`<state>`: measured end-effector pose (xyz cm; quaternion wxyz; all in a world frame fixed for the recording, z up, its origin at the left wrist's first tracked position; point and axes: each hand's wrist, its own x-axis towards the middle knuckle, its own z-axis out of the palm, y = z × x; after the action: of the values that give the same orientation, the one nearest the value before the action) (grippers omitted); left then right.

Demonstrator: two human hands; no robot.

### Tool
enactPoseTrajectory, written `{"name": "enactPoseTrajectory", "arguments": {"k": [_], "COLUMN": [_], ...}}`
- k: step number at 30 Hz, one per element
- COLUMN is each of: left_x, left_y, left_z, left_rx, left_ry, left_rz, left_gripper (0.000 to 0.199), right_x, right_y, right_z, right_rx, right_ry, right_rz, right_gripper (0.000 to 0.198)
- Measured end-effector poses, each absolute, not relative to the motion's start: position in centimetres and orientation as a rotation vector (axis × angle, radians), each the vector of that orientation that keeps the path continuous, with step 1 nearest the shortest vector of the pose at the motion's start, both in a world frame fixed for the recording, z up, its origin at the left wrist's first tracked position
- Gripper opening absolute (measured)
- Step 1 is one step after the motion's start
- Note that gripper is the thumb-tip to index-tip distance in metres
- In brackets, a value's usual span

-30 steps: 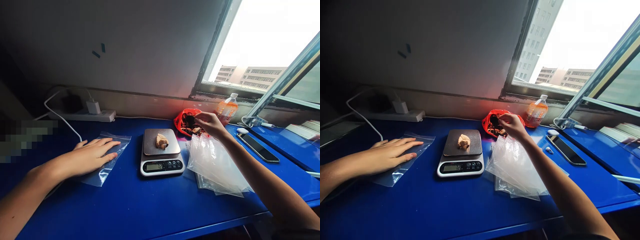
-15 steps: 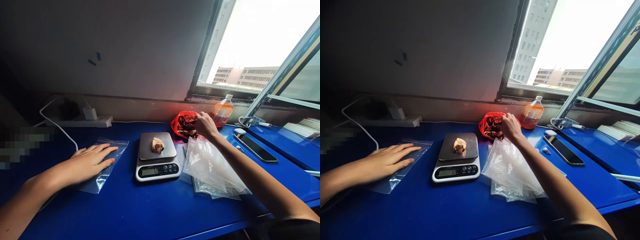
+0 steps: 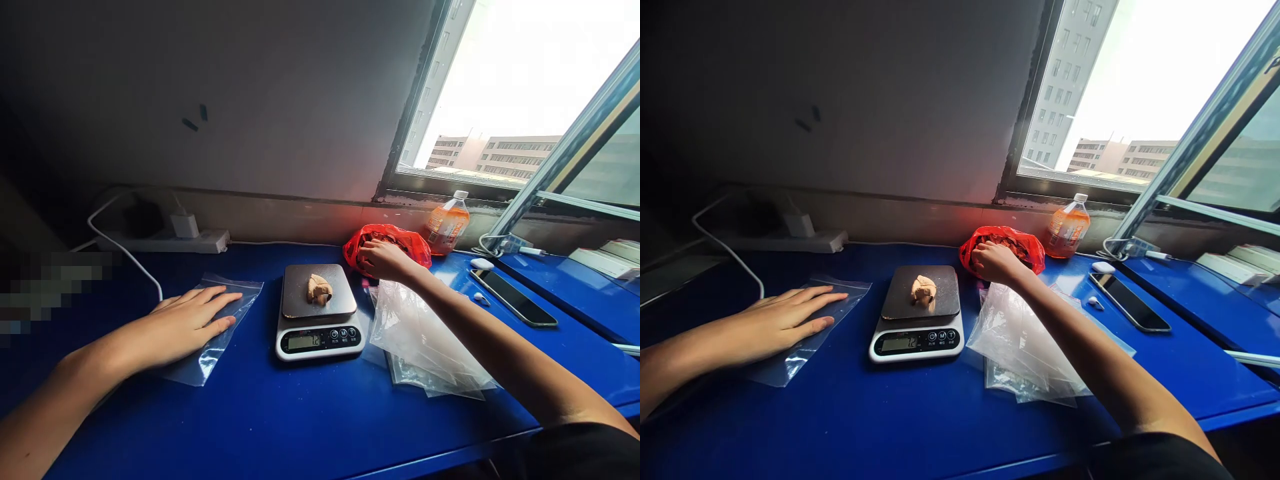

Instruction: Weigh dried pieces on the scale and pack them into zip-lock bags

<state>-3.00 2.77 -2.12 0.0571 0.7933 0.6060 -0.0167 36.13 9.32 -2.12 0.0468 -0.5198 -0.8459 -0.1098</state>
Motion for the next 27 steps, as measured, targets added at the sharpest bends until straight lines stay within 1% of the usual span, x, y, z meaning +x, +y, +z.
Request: {"name": "enactPoseTrajectory", "arguments": {"k": [3,10,13,17,23,27], "left_x": [-2.8,-2.7,-2.6,-2.5,-2.6,-2.2], "left_y": [2.6,2.6,2.6,2.6,2.6,2.2], "left_z": [-1.7,-1.6,-1.6,-1.6,-1.9,-1.6], "left_rx": [2.328,2.307,2.313,2.315,2.357,2.348], "left_ry": [1.779,1.788,1.782,1.787,1.763,1.759], "left_rz": [-0.195,-0.229,-0.240,-0.279,-0.228,-0.268], "left_gripper": [0.063,0.064,0.064,0.064,0.063,0.064], "right_x": [36.5,38.4,40.1,42.0,41.2,39.4], "right_y": [9.2,8.4,8.2,8.2,6.8,5.9], "right_z": [-2.1,-2.4,-2.6,-3.0,-3.0,-2.9], "right_rx": [-1.619,-1.759,-1.857,-1.936,-1.881,-1.801], "right_ry": [-2.490,-2.083,-1.866,-1.695,-1.884,-2.267], "right_rz": [-0.303,-0.275,-0.344,-0.467,-0.458,-0.424], "right_gripper": [0.016,0.016,0.023,0.024,0.026,0.021]}}
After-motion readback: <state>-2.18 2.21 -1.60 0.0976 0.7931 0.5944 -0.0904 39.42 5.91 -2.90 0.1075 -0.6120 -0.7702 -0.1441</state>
